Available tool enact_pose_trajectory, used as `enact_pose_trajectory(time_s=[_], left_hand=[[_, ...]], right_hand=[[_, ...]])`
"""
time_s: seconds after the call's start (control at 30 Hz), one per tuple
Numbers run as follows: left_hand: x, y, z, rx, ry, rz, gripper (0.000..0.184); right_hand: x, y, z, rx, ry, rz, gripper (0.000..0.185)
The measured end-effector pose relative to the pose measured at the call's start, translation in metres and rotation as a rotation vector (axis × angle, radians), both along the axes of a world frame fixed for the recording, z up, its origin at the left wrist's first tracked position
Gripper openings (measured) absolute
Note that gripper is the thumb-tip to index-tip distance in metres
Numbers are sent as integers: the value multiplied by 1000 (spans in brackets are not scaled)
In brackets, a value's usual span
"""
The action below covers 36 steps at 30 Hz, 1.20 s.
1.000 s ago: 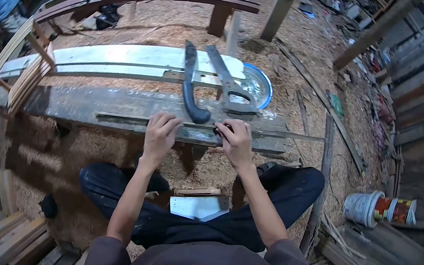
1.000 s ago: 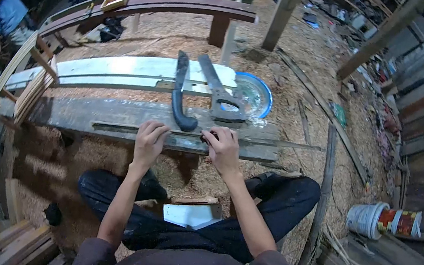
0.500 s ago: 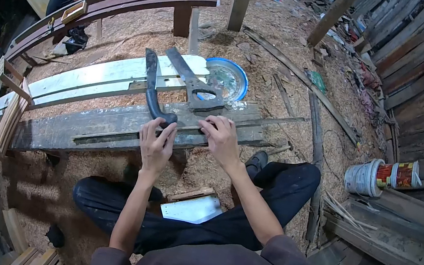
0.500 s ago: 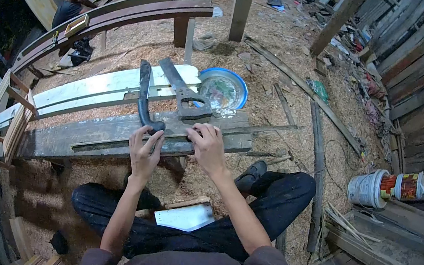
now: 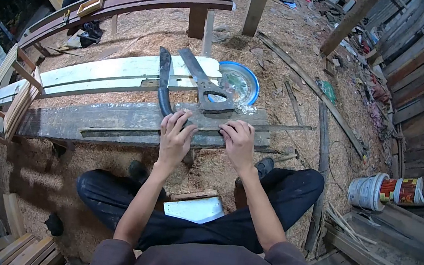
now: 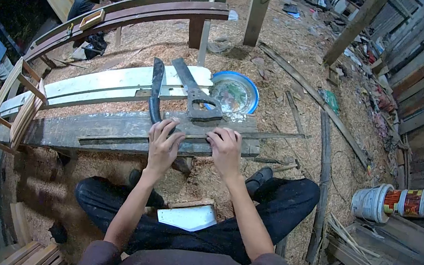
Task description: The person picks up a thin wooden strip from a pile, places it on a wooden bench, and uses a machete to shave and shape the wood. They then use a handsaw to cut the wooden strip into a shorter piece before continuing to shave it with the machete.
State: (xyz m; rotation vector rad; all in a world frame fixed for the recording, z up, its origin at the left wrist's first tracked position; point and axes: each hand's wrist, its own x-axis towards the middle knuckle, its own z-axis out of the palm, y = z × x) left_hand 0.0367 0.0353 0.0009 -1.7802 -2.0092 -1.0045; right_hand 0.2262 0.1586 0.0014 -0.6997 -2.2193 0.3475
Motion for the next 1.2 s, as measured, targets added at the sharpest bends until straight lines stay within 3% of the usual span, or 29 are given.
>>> enact_pose_trajectory(time_s=[0.47, 0.67, 0.73, 0.97, 1.2], left_hand=[[-11, -18, 16, 89, -147, -49, 26], [-39, -48, 10, 71, -181, 129, 44], [-46, -53, 3, -4, -250, 133, 44], [-54, -51, -1, 86, -274, 71, 16], [-53, -52, 1, 76, -280, 67, 15]], right_hand=[[-5, 2, 13, 14, -57, 52, 16], [-24, -12, 15, 27, -102, 58, 17], [-25, -14, 14, 8, -109, 60, 17], [-32, -20, 27, -33, -173, 49, 23], [-116, -49, 46, -20, -112, 113, 43]])
